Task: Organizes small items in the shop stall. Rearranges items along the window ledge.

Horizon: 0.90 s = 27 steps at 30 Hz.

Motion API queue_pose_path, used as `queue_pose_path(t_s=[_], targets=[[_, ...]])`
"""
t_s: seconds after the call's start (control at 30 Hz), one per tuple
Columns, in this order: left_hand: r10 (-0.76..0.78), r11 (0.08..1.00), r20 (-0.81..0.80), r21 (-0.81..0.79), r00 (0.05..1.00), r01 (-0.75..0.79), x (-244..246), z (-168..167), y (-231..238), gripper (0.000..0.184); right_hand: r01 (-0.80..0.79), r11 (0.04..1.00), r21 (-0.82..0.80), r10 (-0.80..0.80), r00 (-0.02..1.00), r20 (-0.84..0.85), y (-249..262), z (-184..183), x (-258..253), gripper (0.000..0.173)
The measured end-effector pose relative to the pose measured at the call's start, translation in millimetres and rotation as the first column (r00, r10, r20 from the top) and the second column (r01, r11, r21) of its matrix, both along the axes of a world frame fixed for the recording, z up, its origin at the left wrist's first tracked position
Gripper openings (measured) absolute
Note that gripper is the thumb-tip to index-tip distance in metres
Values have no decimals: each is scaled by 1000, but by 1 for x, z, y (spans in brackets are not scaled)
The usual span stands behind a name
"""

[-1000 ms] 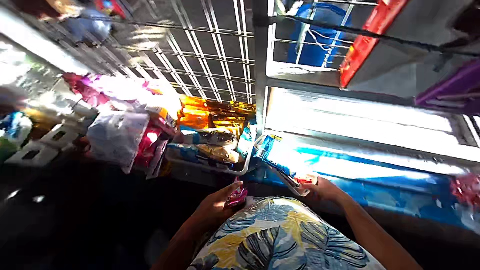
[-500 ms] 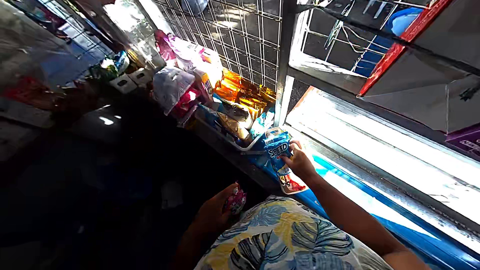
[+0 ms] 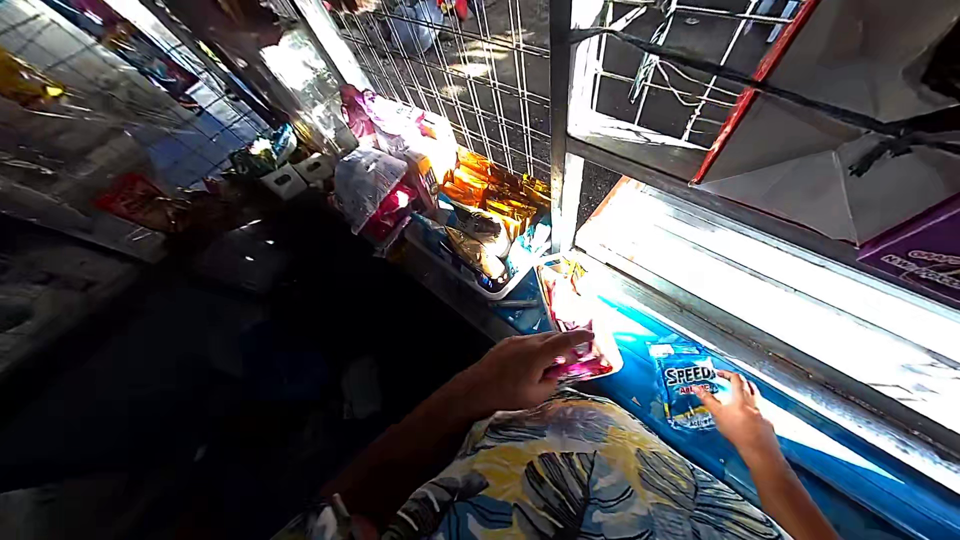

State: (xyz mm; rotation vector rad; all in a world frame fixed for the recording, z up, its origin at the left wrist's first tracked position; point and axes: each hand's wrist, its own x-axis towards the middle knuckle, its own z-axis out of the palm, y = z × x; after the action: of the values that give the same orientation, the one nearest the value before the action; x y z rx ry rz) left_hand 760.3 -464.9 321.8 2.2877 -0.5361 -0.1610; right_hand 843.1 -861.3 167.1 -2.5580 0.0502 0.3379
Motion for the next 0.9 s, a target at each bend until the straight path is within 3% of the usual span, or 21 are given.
queue_pose_path(t_s=[0.03, 0.1, 0.13, 0.2, 0.27, 0.33, 0.4, 0.47, 0.5, 0.57, 0.67, 0.77, 0.83, 0.9], targets=[[-82, 996, 1, -29, 997, 82, 14, 1, -13, 69, -50, 999, -2, 50, 992, 118, 0, 2, -8, 60], [-207, 974, -54, -109, 977, 200, 42, 2, -43, 73, -150, 955, 255, 77, 958, 275, 19, 22, -22, 73], [-250, 961, -99, -144, 963, 235, 54, 2, -58, 73, -208, 864, 459, 89, 959, 268, 32, 36, -28, 82], [-296, 930, -213, -287, 931, 230, 73, 0, -84, 69, -267, 595, 758, 166, 964, 209, 54, 57, -34, 99], [-292, 859, -452, -512, 843, 23, 86, -6, -102, 70, -130, 451, 883, 95, 991, 97, 69, 72, -37, 80], [-344, 695, -628, -670, 698, -261, 93, -30, -110, 64, 62, 480, 875, -71, 997, -31, 73, 77, -36, 54], [-413, 540, -667, -728, 621, -422, 94, -55, -114, 48, 154, 479, 864, -178, 981, -76, 64, 74, -36, 46], [-403, 528, -709, -696, 578, -486, 88, -66, -117, 36, 194, 455, 869, -236, 967, -93, 53, 72, -40, 39], [-384, 538, -728, -676, 567, -503, 85, -67, -118, 35, 183, 476, 860, -245, 967, -71, 47, 71, -44, 34], [-331, 585, -749, -640, 574, -498, 84, -64, -118, 33, 80, 606, 792, -189, 981, 46, 32, 73, -53, 21], [-250, 733, -706, -585, 663, -347, 88, -59, -120, 37, -186, 754, 630, 20, 965, 261, 16, 84, -64, 14], [-175, 906, -527, -417, 831, -74, 80, -43, -136, 39, -310, 775, 551, 122, 929, 350, 20, 81, -61, 24], [-186, 925, -329, -377, 926, 52, 66, -33, -149, 34, -301, 803, 515, 116, 926, 360, 28, 78, -61, 32], [-187, 936, -233, -336, 954, 102, 61, -29, -153, 35, -280, 821, 498, 98, 927, 361, 32, 78, -63, 33]])
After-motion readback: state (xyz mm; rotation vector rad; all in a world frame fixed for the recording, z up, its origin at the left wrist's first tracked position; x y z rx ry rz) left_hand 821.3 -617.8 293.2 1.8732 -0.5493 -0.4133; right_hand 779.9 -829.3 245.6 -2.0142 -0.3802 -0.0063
